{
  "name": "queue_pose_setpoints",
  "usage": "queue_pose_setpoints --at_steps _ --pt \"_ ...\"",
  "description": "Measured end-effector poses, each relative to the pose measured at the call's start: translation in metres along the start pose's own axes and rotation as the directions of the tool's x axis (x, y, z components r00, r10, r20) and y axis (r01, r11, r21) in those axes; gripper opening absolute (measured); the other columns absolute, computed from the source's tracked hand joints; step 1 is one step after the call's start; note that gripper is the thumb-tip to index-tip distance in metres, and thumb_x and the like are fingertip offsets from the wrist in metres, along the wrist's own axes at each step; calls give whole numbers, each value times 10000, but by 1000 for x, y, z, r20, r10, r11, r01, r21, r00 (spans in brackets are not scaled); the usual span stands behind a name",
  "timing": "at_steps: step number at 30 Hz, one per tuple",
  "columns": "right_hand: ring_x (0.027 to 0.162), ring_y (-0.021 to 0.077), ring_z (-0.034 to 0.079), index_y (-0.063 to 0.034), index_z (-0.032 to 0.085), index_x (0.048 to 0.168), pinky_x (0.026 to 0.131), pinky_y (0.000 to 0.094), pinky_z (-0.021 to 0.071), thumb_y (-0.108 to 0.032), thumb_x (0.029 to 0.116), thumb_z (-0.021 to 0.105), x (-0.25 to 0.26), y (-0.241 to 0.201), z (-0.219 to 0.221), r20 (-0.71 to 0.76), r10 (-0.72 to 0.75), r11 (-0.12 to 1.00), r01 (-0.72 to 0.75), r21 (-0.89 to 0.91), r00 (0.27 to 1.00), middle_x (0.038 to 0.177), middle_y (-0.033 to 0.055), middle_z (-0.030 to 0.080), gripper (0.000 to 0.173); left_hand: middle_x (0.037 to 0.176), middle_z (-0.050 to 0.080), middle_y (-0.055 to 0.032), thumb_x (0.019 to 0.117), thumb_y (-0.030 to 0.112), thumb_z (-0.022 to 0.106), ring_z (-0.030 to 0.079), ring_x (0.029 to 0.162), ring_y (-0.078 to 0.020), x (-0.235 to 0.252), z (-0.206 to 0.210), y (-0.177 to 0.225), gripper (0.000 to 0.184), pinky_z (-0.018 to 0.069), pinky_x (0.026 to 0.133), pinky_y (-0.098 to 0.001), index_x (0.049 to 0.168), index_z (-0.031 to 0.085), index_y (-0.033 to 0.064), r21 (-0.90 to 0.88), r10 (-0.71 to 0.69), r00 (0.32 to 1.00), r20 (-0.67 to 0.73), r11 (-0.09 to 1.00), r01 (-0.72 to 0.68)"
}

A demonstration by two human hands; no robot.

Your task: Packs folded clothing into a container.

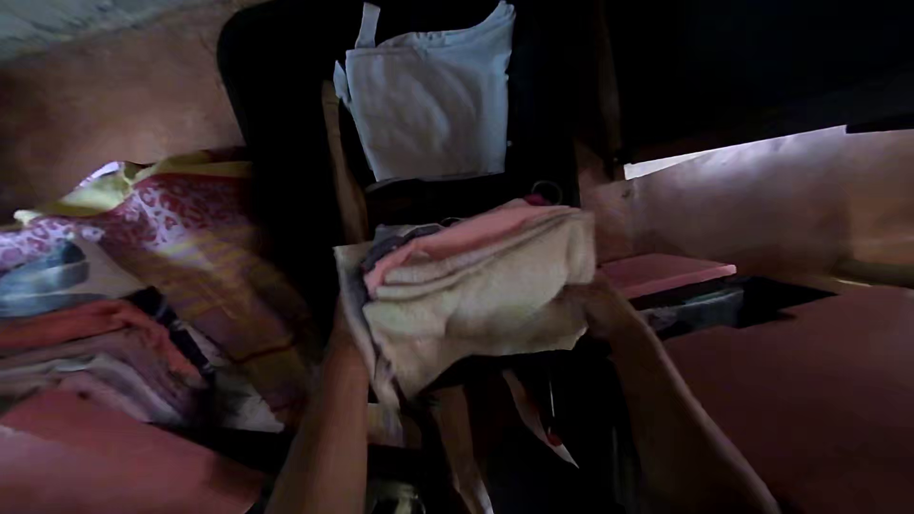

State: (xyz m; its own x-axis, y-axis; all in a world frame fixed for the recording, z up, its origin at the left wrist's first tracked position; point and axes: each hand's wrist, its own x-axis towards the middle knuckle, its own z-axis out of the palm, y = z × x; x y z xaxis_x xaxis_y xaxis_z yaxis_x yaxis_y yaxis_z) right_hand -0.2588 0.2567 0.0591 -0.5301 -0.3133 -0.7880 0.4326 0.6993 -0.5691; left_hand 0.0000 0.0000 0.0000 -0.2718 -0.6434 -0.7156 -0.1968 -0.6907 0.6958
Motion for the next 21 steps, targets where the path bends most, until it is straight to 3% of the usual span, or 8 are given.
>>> queue_pose_setpoints --at_steps 2,3,6,9,11,15,18,21 --pt "1048 216 681 5 496 1418 907 417 589 -145 893 762 35 24 23 -52 116 978 -123 -168 992 1194 166 672 608 1510 522 -34 1092 550 201 505 1361 -167 0 14 12 632 441 1112 -438 1546 425 172 200 -138 986 91 973 118" --pt "1140 278 651 -3 451 1470 969 470 557 -202 921 754 49 33 37 -86 189 951 -205 -230 978 1288 211 632 659 1607 413 -60 1090 554 247 410 1458 -223 4 18 5 639 377 1160 -503 1587 362 169 301 -148 986 83 946 116" --pt "1267 336 577 4 402 1514 1063 506 485 -250 986 677 72 47 60 -153 281 886 -318 -339 947 1407 247 557 647 1586 386 -230 1027 407 605 405 1454 -342 5 30 -15 762 366 1174 -521 1608 265 51 612 -151 988 22 784 106" --pt "1292 399 564 -20 374 1542 1069 577 467 -314 966 701 73 41 53 -204 252 818 -321 -478 946 1405 270 562 724 1602 347 -233 852 322 842 398 1457 -334 6 36 -34 1095 371 1182 -483 1634 120 66 735 -177 984 -22 665 136" --pt "1305 437 552 -66 349 1572 1063 599 469 -296 924 752 58 27 54 -265 126 785 -260 -562 956 1438 281 534 798 1614 328 -231 828 308 863 390 1465 -339 3 40 -35 1145 365 1182 -484 1636 89 64 782 -182 982 -53 603 154" --pt "1518 488 232 -145 274 1635 1184 641 310 -217 848 810 24 17 82 -49 -263 648 138 -749 964 1674 279 155 954 1651 250 -238 867 268 814 344 1497 -353 -10 58 -42 1044 364 1189 -475 1635 143 51 934 17 1000 -4 359 -2" --pt "1544 519 73 -295 237 1645 1173 727 224 -223 862 798 26 34 122 214 -99 477 235 -847 972 1702 251 22 966 1708 49 -209 909 173 729 127 1553 -455 -16 63 -65 892 258 1207 -596 1645 231 247 974 52 981 187 118 -192" --pt "1543 533 -15 -374 140 1654 1157 784 117 -124 887 744 43 71 143 266 -30 306 263 -915 963 1705 243 -36 1008 1717 38 -176 899 174 744 153 1551 -444 -10 55 -73 890 242 1224 -581 1634 259 304 976 -107 973 202 106 -191"
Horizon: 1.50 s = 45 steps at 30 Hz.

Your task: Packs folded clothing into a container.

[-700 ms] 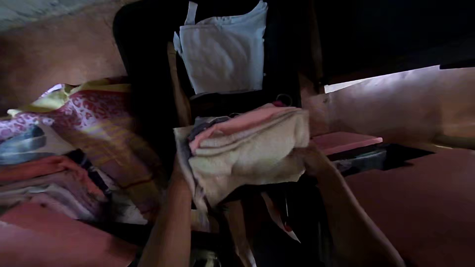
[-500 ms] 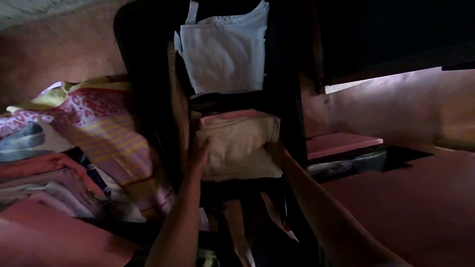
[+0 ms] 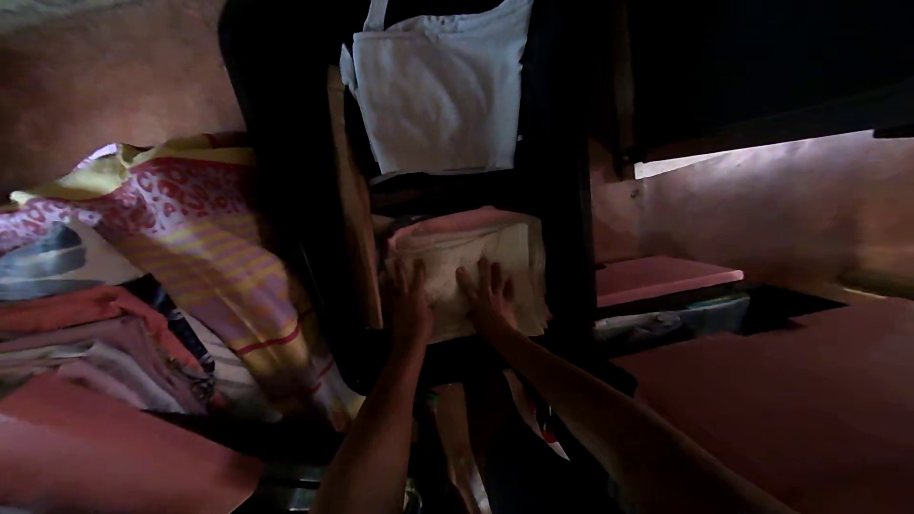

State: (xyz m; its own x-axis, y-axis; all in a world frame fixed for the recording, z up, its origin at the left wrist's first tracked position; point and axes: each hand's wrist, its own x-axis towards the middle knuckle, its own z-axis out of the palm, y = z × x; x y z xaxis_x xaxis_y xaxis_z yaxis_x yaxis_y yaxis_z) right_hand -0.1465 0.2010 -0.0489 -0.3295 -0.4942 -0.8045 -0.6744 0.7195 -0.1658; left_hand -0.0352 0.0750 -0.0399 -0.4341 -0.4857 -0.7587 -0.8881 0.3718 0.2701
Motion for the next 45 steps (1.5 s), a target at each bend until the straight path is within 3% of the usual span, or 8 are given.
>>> queue_pose_setpoints --at_steps 8,11,15,21,25,31,39,45 --pt "1546 526 32 -316 162 1659 1169 769 110 -101 866 755 -9 -9 -38 63 -10 1000 10 3 998 1700 259 -6 1013 1703 87 -213 931 228 706 146 1558 -419 -6 -35 5 837 214 1247 -532 1638 259 249 -76 -2 998 70 997 8" --pt "1551 450 156 -208 360 1607 1206 706 112 -240 937 714 -17 -23 -90 71 -60 987 49 152 996 1664 245 228 758 1677 158 -255 979 280 650 143 1564 -396 -18 -39 9 756 194 1259 -508 1624 284 133 -207 -32 999 -22 978 27" --pt "1480 444 338 -112 341 1602 1174 595 343 -220 909 769 27 -54 -120 -402 -188 927 297 230 896 1612 256 331 822 1630 294 -257 961 203 695 329 1508 -337 -27 -58 6 853 310 1222 -474 1613 186 -8 -624 -183 972 -145 780 54" --pt "1492 472 313 -156 340 1613 1184 601 317 -213 892 781 140 -119 -158 -640 -301 908 418 34 707 1655 258 253 848 1567 401 -211 976 159 683 474 1382 -332 -22 -93 -47 812 456 1087 -516 1634 208 156 -860 -345 928 -137 506 61" --pt "1298 367 588 -187 525 1508 1061 550 485 -80 983 608 158 -106 -203 -577 -252 919 380 109 777 1442 164 587 543 1651 283 -162 980 199 688 382 1456 -340 -26 -91 -52 845 410 1114 -558 1650 176 240 -891 -331 940 -84 447 78" --pt "1221 293 635 13 633 1331 1080 427 482 -92 1048 483 123 -76 -249 -714 -176 850 471 237 678 1301 223 657 337 1613 346 -179 968 157 692 430 1420 -324 -22 -91 -52 826 439 1100 -523 1639 212 206 -930 -323 945 -49 361 75" --pt "1495 453 319 -218 333 1620 1167 588 355 -88 837 746 182 -126 -151 -640 -310 941 324 -101 703 1641 257 284 895 1668 246 -166 979 178 688 386 1462 -320 -19 -91 -56 866 421 1130 -499 1656 149 218 -914 -287 958 -11 392 107" --pt "1292 380 598 -100 547 1478 1059 545 490 -71 1000 578 171 -106 -212 -633 -276 924 380 32 723 1429 192 598 480 1679 242 -135 971 167 699 428 1444 -330 -19 -93 -61 861 457 1103 -524 1651 179 256 -931 -294 956 8 345 114"
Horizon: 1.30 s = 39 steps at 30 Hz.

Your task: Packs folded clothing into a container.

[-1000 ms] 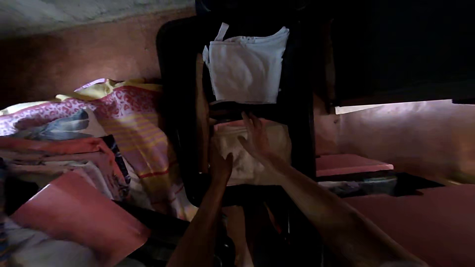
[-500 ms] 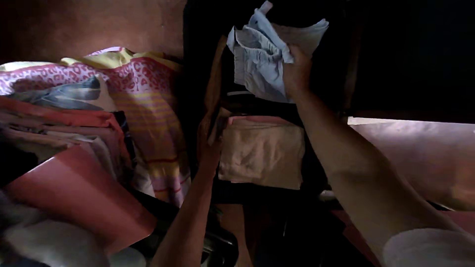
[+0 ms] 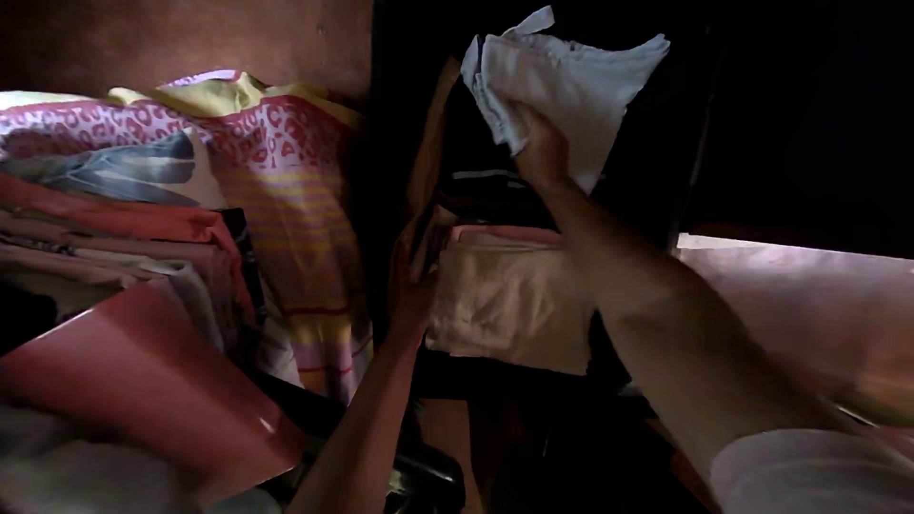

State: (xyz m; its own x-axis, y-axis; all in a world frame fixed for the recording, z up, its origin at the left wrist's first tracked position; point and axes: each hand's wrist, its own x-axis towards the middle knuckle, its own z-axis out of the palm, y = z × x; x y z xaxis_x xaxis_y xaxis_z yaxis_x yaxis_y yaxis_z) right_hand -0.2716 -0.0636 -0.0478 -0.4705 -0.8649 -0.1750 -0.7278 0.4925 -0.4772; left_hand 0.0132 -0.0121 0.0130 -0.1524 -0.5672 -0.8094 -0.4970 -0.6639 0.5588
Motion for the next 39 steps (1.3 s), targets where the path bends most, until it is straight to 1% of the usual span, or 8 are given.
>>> queue_pose_setpoints --at_steps 5,9,12,14,16,20,27,39 --pt "1283 350 596 11 547 1430 1106 489 453 -122 991 610 2 12 -63 -175 108 993 -96 72 979 1370 246 614 464 1662 267 -172 959 167 708 391 1463 -333 3 3 -4 892 421 1129 -526 1657 155 217 -11 33 999 8 999 -33" --pt "1311 380 579 -22 582 1423 1111 505 458 3 937 621 -28 1 -27 -80 -203 979 204 11 976 1406 234 599 488 1685 209 -146 961 159 705 380 1468 -319 3 3 -5 863 435 1121 -498 1650 191 226 -14 43 999 13 999 -43" --pt "1529 477 215 -253 314 1623 1202 679 214 -118 798 810 -36 12 43 170 -280 924 314 -219 945 1670 243 220 973 1692 213 -106 980 138 676 400 1455 -294 1 2 -4 849 442 1108 -475 1653 172 259 -30 33 998 44 999 -32" --pt "1548 498 113 -321 202 1650 1178 742 159 -14 782 785 -33 14 73 153 -219 907 259 -331 964 1699 234 117 1090 1680 245 -114 986 130 665 425 1439 -299 1 2 -5 832 455 1099 -477 1651 179 248 -32 42 998 47 999 -40" --pt "1542 451 206 -309 287 1629 1187 695 217 12 809 732 -21 13 74 81 -180 931 196 -309 980 1687 184 223 986 1690 219 -104 984 120 663 421 1447 -292 2 2 -6 828 462 1106 -462 1650 183 234 -27 52 998 46 998 -51" --pt "1269 316 615 -55 574 1429 1079 478 494 -67 976 613 3 5 -1 59 -59 989 51 138 997 1389 186 621 454 1683 234 -128 991 129 666 438 1433 -307 0 1 -3 840 465 1094 -467 1655 163 241 -37 22 999 45 999 -20" --pt "1297 156 553 20 390 1495 1079 316 493 -23 850 765 29 54 -84 3 277 797 -232 558 961 1436 148 534 748 1669 249 -174 962 115 689 436 1439 -319 0 7 -5 877 465 1105 -469 1655 159 202 -108 59 996 63 993 -51" --pt "1223 155 605 -40 482 1430 1015 358 547 -61 857 768 27 67 -52 124 299 654 -298 695 946 1341 92 609 641 1672 251 -157 975 86 655 427 1446 -295 -2 9 -6 860 459 1112 -439 1656 140 193 -116 66 995 69 992 -58"
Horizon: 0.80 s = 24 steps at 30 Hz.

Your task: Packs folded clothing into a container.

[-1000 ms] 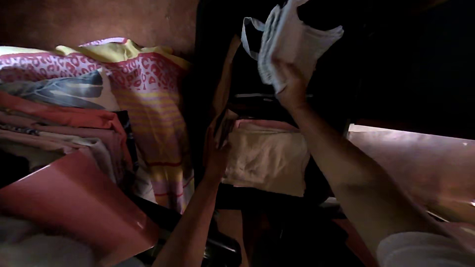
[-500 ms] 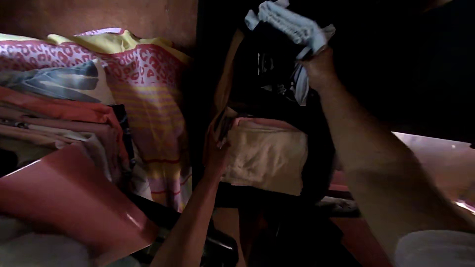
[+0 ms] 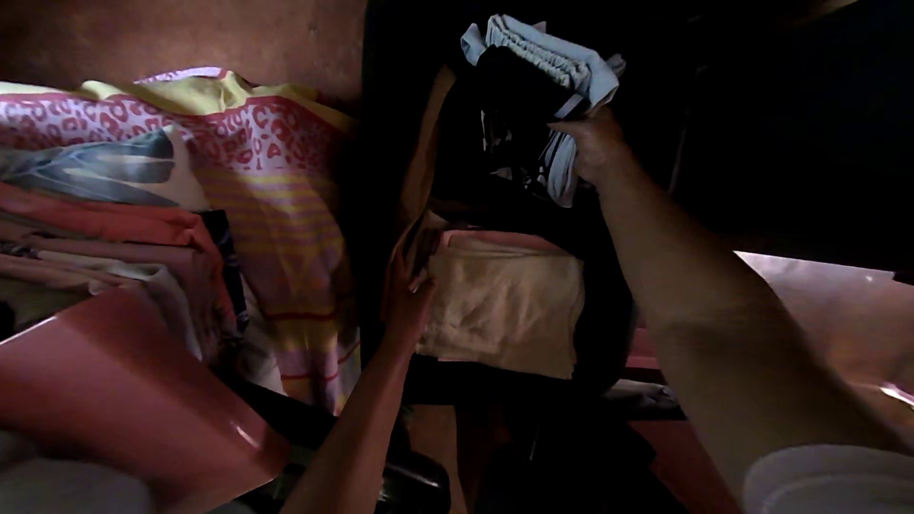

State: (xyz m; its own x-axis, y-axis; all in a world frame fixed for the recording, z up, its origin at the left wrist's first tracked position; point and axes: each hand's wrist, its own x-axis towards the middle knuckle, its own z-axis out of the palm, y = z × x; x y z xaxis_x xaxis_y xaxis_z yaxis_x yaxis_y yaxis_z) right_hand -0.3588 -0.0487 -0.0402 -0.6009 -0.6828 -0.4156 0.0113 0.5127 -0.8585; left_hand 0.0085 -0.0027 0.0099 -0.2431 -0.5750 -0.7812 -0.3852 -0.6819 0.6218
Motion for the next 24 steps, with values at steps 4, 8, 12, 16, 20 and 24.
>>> queue_pose_setpoints --at_steps 4,8,12,16,20,24 --pt "1236 169 601 -102 414 1494 997 398 558 -140 894 750 -1 -2 2 43 144 983 -147 105 989 1371 70 589 689 1652 306 -152 977 108 661 471 1414 -298 1 -1 -1 868 476 1093 -450 1658 134 214 28 -15 1000 0 999 15" --pt "1244 178 606 -86 473 1463 1013 415 553 -279 892 779 3 2 4 7 210 972 -210 109 978 1366 74 610 676 1641 327 -153 978 101 656 482 1403 -290 1 0 0 861 482 1086 -439 1656 136 208 20 -24 1000 -3 1000 24" --pt "1255 167 593 -90 473 1465 1030 400 539 -251 888 789 4 4 9 -15 181 979 -179 93 983 1375 68 600 677 1628 354 -150 977 102 662 494 1394 -289 1 1 -1 861 490 1080 -441 1655 143 211 16 -26 1000 -11 1000 26" --pt "1241 167 603 -97 443 1486 1017 392 551 -247 910 768 3 6 7 -36 141 984 -136 111 989 1370 70 600 678 1612 380 -156 978 104 663 508 1379 -291 0 1 1 856 492 1067 -441 1653 148 215 16 -36 999 -11 999 36" --pt "1177 146 620 -86 408 1489 980 350 557 -180 996 649 -9 -18 -13 -73 88 976 -71 204 993 1320 67 601 557 1619 358 -167 975 98 666 495 1391 -284 1 0 0 843 488 1084 -438 1650 172 195 29 -13 1000 -4 999 13" --pt "1143 177 646 -82 448 1425 976 392 568 -148 1001 629 -12 -32 -68 -95 39 912 3 411 995 1259 77 634 466 1617 361 -174 975 111 666 474 1412 -284 1 -1 -2 841 470 1105 -434 1650 173 191 46 4 1000 8 999 -4"
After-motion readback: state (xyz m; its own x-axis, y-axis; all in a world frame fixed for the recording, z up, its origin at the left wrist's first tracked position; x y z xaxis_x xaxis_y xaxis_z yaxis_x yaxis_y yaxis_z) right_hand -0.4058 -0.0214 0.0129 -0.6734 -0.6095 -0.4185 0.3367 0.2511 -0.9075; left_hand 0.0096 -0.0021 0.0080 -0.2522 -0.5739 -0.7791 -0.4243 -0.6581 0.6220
